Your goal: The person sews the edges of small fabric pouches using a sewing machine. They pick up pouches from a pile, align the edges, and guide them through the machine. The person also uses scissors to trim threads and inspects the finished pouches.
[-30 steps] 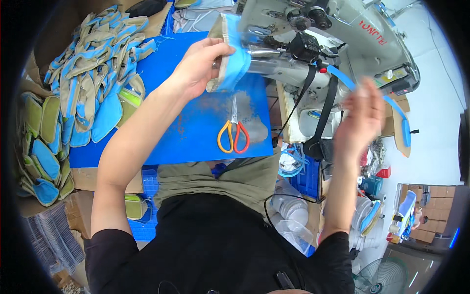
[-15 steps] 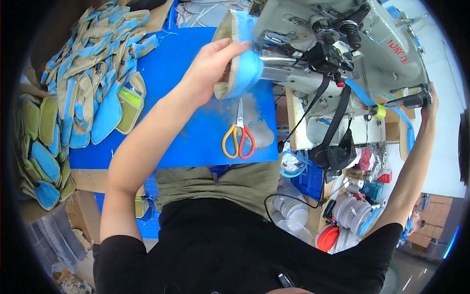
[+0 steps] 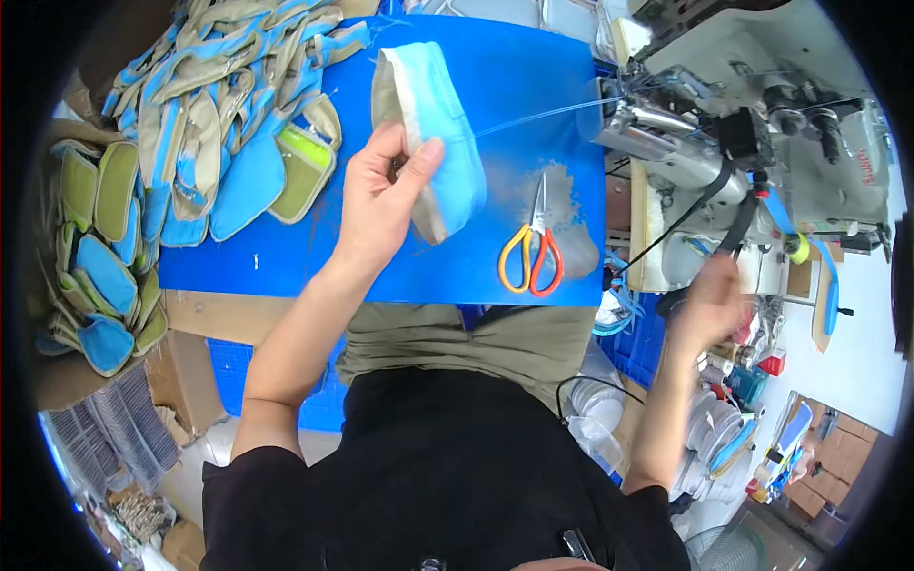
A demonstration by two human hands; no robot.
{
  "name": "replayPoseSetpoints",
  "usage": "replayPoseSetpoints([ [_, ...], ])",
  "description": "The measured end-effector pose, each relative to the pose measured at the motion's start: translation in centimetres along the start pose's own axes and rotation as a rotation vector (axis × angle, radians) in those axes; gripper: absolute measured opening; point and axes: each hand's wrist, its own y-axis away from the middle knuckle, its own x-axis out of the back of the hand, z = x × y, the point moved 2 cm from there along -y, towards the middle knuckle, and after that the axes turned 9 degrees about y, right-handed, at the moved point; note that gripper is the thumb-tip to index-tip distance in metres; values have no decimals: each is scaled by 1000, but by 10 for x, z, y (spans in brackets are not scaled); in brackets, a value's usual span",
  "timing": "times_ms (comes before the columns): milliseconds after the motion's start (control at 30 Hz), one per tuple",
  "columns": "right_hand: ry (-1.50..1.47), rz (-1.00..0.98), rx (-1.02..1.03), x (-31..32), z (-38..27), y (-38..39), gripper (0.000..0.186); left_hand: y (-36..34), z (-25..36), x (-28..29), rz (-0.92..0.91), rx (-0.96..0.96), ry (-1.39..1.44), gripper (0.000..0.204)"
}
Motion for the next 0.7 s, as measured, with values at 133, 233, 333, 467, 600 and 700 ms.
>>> replayPoseSetpoints([
  [133,-147,-654,293,-84,-101,124,50,10,6,-1,6,-98,-92,17],
  [233,-74,-786,255,-97,-105,127,60,14,8,-7,24,-141,-88,17],
  [333,-8,-929,136,-98,-89,118,69,17,5,-10,20,-181,-78,18],
  [467,-436,-1247,-303,-86,-68,107,80,18,-3,-10,7,-237,-130,19],
  [600,-808,-1241,-363,-47,-121,91,72,20,-7,-16,13,-276,-163,18],
  [700,-873,-1216,-200,-35,-153,77,67,20,-6,-15,10,-302,-237,18],
])
